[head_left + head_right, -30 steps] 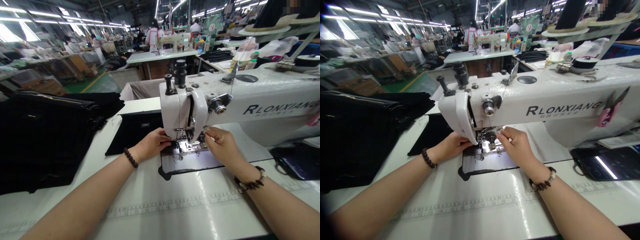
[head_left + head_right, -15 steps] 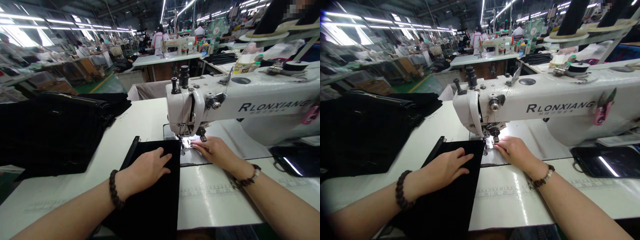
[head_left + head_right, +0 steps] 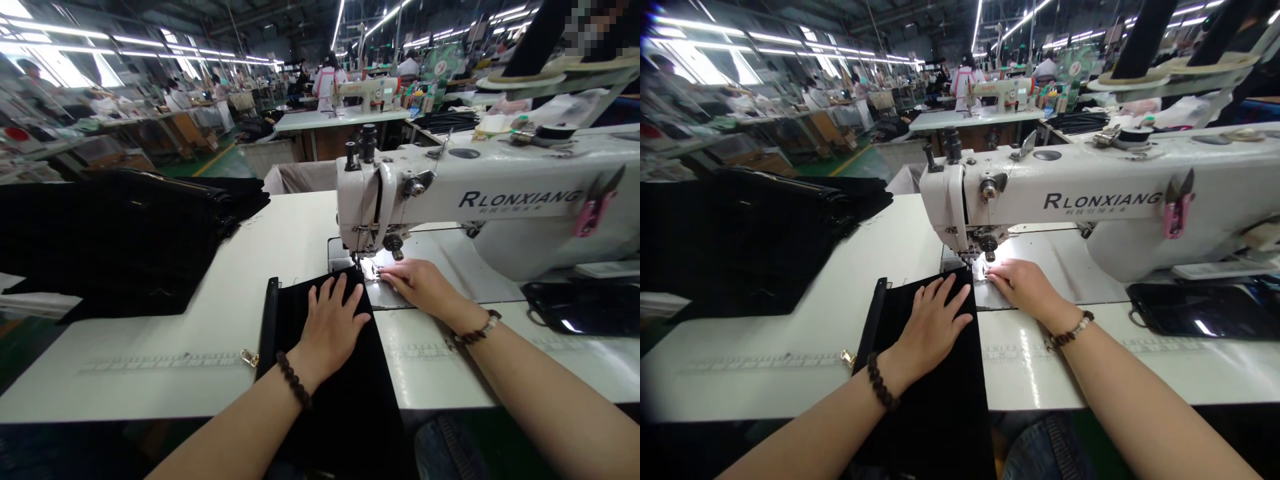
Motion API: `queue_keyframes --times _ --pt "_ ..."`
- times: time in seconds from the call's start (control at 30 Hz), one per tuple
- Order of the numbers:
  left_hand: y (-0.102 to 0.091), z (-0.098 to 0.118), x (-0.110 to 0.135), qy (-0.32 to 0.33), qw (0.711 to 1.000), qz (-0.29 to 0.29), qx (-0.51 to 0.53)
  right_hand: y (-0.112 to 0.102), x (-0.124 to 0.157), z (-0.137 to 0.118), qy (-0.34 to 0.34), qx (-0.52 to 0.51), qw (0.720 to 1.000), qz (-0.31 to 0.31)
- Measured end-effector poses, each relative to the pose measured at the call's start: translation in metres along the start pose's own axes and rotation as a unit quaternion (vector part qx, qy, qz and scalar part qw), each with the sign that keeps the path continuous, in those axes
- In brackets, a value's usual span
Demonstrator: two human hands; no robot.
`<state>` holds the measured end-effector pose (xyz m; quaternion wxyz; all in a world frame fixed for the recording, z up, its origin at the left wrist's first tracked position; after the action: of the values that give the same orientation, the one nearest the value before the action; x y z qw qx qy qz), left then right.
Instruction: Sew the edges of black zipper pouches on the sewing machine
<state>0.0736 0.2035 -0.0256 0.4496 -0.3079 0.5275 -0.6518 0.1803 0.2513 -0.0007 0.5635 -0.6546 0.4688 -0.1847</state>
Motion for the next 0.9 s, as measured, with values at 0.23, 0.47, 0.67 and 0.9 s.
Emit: queue_keyframes --times 0.23,0.47,0.67,0.9 --pt "-0.008 0.019 0.029 0.075 0.994 -0.078 -0.02 -0.021 0.071 -0.055 0.028 -0.147 0.977 -0.149" --pt "-0.003 0.068 0.117 0.26 0.958 -0.115 0.038 0.043 0.175 -0.081 0.206 -0.302 0.908 -0.205" --pt "-0.027 0.074 0.132 0.295 0.949 0.026 0.109 0.08 0.169 -0.093 0.24 -0.572 0.767 -0.164" --pt "-0.039 0.074 0.137 0.274 0.947 0.062 0.159 0.082 0.18 -0.096 0.299 -0.591 0.73 -0.169"
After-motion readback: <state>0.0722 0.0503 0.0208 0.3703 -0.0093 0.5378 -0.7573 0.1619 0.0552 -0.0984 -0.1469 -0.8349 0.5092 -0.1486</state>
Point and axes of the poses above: each hand's wrist, its own x-axis away from the middle knuckle, its own y-axis out of the palm, z = x × y, the point moved 10 cm from there along -x, towards the middle knuckle, and after that the axes turned 5 degrees about x, right-handed, at the moved point
